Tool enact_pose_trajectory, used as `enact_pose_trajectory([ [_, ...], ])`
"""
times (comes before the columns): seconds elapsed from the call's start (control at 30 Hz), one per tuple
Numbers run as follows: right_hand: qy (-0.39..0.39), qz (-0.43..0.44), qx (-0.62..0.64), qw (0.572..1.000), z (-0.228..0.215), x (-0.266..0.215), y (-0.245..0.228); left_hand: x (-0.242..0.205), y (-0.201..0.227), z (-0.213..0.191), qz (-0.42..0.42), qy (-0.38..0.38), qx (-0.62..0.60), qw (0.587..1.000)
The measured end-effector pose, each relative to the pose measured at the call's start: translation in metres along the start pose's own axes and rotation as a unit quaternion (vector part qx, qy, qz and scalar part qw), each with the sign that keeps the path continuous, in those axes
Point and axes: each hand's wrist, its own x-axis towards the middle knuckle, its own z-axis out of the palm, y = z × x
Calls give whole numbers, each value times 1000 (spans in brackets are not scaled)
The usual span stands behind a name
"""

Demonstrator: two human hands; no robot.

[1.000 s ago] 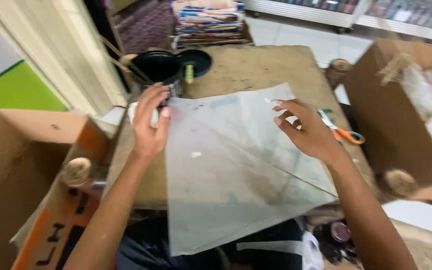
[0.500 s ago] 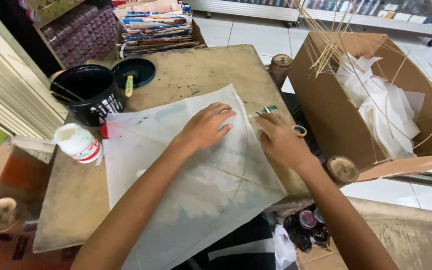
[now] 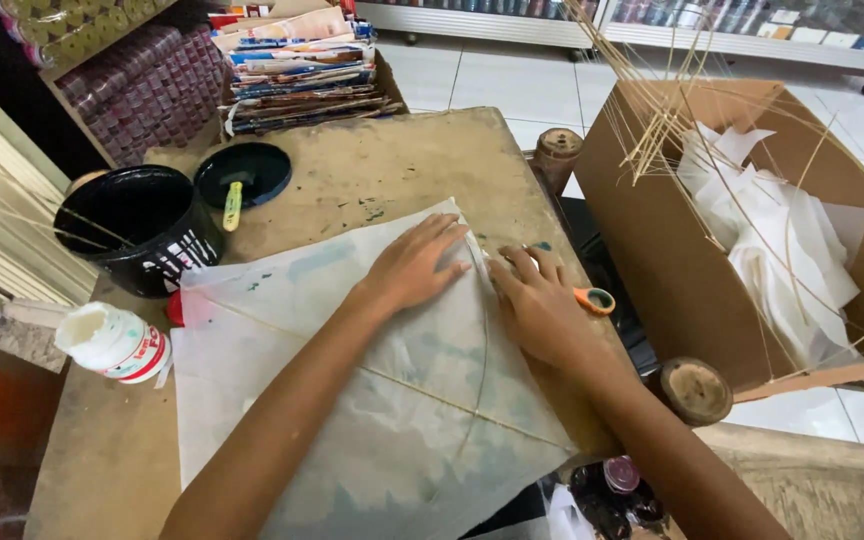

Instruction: Assembling a kite by cutting paper to size, applying glue to the edges, and folding the paper over a bamboo frame.

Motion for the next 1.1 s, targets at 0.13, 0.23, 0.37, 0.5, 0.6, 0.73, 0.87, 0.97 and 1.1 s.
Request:
enact_pose_trajectory([
  [0.13,7,1,-11,1000,9,-1,4,8,3,3,-18,-2,11,1000],
  [0.23,25,12,-36,999,13,-5,-1,7,4,5,-39,-6,5,999],
  [0.37,21,-1,-43,999,16,-4,1,10,2,3,-37,0,-6,999],
  [0.5,-4,10,-41,999,15,-4,-3,14,-8,14,-32,22,3,999],
  [0.6,-12,8,-53,998,17,-3,-4,18,-15,22,-23,26,34,999],
  [0.73,-22,7,-28,999,16,-2,-5,23,-17,26,-11,26,58,998],
  [0.87,-50,-2,-63,997,15,-2,-7,22,-5,17,-21,7,44,999],
  [0.97,-52,-21,-108,993,6,-6,-12,23,-3,18,-30,7,57,998],
  [1.1,-51,-52,-193,978,5,-19,-14,37,-11,30,-41,6,88,995],
])
